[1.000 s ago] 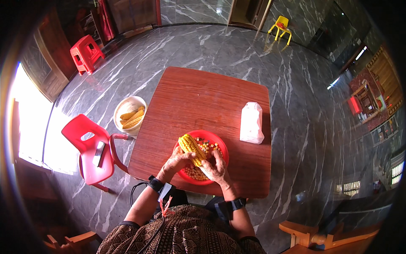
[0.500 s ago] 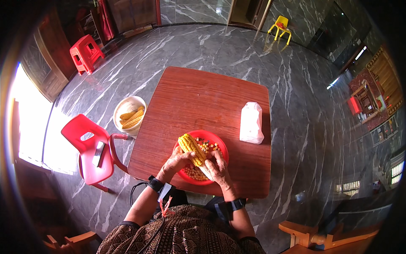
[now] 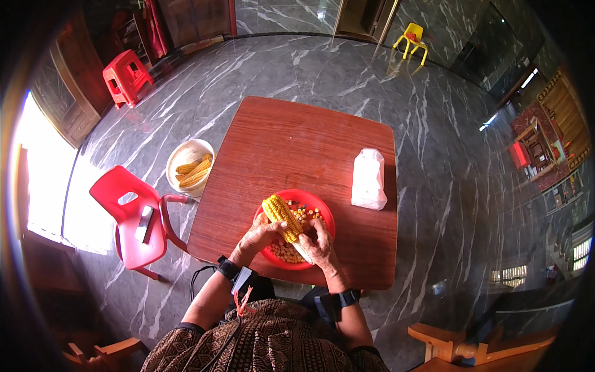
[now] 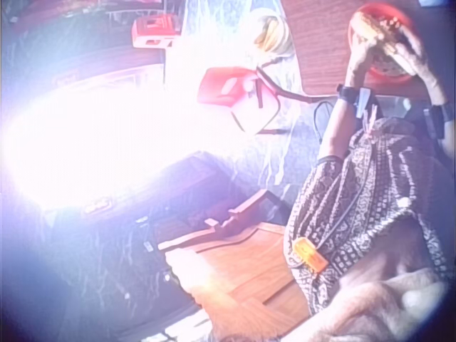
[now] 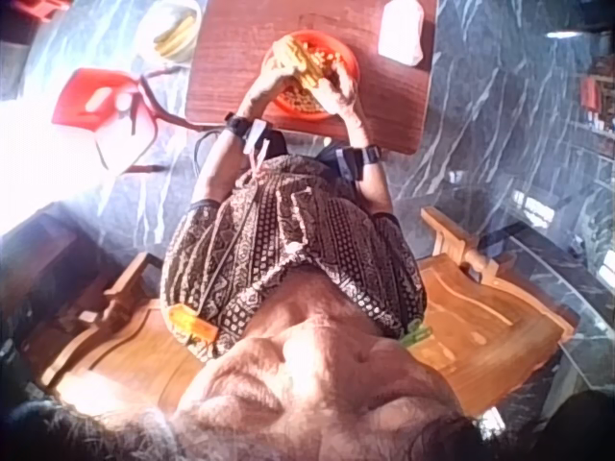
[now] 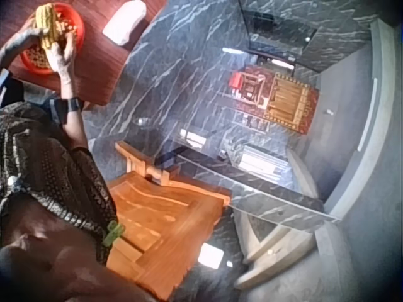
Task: Shelling kernels of corn from the cob by hand into a plate.
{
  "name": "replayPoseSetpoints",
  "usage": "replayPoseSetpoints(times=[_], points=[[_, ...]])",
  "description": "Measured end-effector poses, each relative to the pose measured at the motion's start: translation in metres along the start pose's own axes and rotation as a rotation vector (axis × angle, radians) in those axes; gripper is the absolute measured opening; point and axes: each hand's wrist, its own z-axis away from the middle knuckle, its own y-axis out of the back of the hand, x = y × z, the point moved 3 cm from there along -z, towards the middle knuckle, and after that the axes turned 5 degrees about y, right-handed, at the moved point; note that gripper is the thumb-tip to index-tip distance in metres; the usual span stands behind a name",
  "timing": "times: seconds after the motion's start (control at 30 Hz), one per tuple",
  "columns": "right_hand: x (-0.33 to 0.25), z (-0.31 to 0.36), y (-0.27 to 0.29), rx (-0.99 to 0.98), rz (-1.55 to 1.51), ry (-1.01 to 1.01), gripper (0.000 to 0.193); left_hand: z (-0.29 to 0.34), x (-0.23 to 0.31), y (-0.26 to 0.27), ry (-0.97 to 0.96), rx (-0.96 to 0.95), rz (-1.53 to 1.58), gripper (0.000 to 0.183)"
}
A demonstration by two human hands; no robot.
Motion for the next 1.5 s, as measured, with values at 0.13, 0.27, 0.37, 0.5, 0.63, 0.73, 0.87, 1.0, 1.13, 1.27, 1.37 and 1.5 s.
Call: replayPoseSetpoints(times=[0.13, 0.27, 0.37, 0.5, 0.63, 0.73, 0.87, 1.0, 1.13, 1.27, 1.37, 1.5], points=[[0.006, 0.002, 0.002, 0.051, -0.044, 0.029, 0.022, 0.004, 0.011, -0.009, 0.005, -0.022, 0.018, 0.051], [0.000, -0.001, -0.001, 0.170, 0.009, 0.114, 0.016, 0.004, 0.010, -0.009, 0.004, -0.005, 0.042, 0.054], [-0.004, 0.001, -0.001, 0.083, -0.007, 0.014, 0.028, 0.005, 0.011, -0.008, -0.013, 0.008, 0.053, 0.055], [-0.003, 0.002, -0.004, 0.036, 0.009, -0.015, 0.048, 0.002, 0.008, -0.005, -0.012, -0.020, 0.017, 0.053], [-0.011, -0.001, -0.003, 0.027, 0.076, 0.051, 0.047, 0.002, 0.005, -0.001, -0.019, -0.025, 0.000, 0.054], [-0.007, 0.000, -0.002, 0.004, 0.052, 0.051, 0.047, 0.003, 0.009, -0.005, 0.002, -0.027, 0.019, 0.057], [0.005, 0.001, -0.002, -0.020, -0.027, 0.050, 0.045, 0.002, 0.008, -0.005, 0.013, -0.022, 0.022, 0.059], [0.009, 0.003, -0.002, -0.042, 0.010, 0.085, 0.040, 0.001, 0.011, -0.009, -0.034, -0.042, 0.035, 0.056], [-0.017, -0.001, -0.001, -0.109, 0.132, 0.141, 0.036, 0.002, 0.008, -0.004, -0.051, -0.038, 0.071, 0.057], [-0.015, 0.000, -0.003, -0.013, 0.044, 0.083, 0.033, -0.001, 0.007, -0.006, -0.029, -0.059, 0.064, 0.057], [-0.015, 0.001, -0.003, 0.065, 0.027, 0.113, 0.035, -0.001, 0.009, -0.009, -0.050, -0.051, 0.047, 0.056], [-0.025, -0.001, -0.003, 0.065, 0.084, 0.110, 0.036, -0.002, 0.007, -0.005, -0.054, -0.039, 0.024, 0.053]])
